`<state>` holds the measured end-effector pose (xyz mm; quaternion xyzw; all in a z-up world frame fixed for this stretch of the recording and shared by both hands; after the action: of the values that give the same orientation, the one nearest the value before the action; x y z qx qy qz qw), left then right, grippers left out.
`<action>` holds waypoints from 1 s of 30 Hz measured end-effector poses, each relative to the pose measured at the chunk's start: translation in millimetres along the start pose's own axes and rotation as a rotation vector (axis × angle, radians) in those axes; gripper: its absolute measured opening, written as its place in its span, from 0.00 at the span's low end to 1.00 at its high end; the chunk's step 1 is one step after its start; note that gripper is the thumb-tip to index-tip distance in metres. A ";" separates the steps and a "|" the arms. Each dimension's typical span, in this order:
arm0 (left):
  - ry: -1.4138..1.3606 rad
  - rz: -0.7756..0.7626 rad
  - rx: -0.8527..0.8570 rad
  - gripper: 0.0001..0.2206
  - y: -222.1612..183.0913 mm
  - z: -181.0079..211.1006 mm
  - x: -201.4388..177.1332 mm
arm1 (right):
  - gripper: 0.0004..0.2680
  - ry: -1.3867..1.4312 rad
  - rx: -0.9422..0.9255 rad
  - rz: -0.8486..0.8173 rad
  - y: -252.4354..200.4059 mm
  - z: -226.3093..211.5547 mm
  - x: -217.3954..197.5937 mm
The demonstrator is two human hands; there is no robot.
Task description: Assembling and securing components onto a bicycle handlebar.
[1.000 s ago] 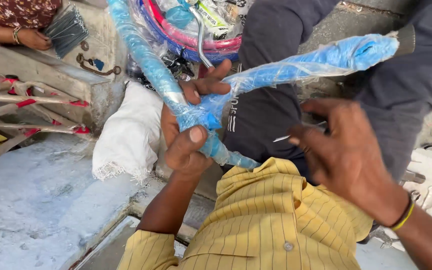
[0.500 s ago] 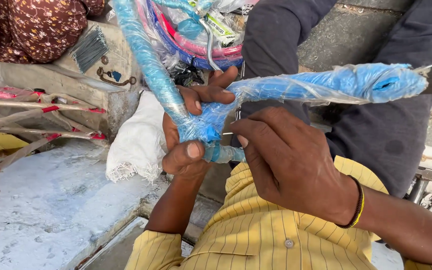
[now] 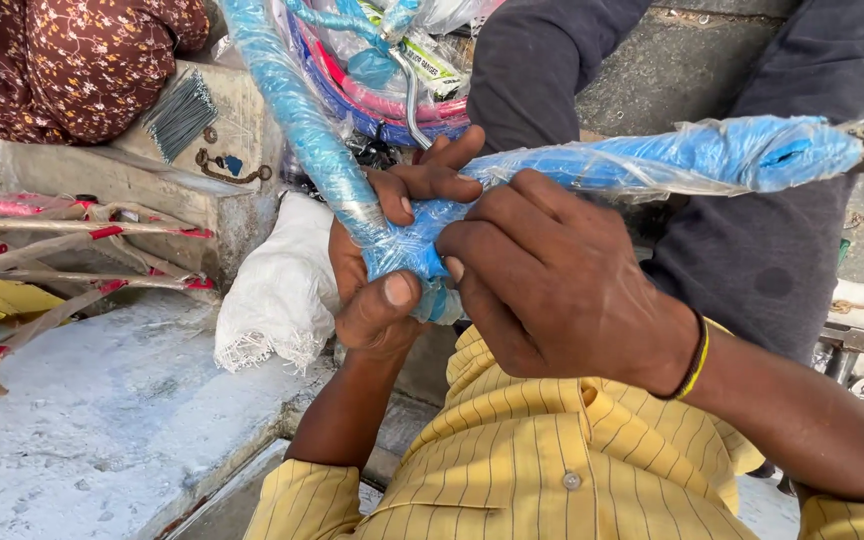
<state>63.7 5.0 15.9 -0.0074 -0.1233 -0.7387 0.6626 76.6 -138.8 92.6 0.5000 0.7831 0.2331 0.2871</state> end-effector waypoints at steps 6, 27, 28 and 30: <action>-0.011 0.045 -0.016 0.15 7.2 -3.8 4.9 | 0.04 0.061 0.001 -0.053 0.2 13.1 0.1; 0.133 0.117 0.031 0.15 25.7 -15.8 -1.8 | 0.04 0.243 0.416 0.185 -49.5 54.5 -1.1; 0.139 0.123 0.033 0.16 26.1 -16.1 -2.2 | 0.04 0.231 0.381 0.183 -48.9 49.7 2.5; 0.145 0.130 0.040 0.16 25.9 -16.0 -3.3 | 0.04 0.220 0.342 0.179 -47.5 44.2 9.5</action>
<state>92.0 2.8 4.3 0.0517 -0.0889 -0.6901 0.7164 72.7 -145.2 27.5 0.5805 0.7903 0.1744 0.0892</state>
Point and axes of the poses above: each hand's wrist, its own y-axis towards the middle knuckle, its own x-axis out of the palm, z = x × y, the point moved 10 cm from there along y, towards the middle knuckle, and after that the axes turned 12 degrees about y, right-handed, at the moved point
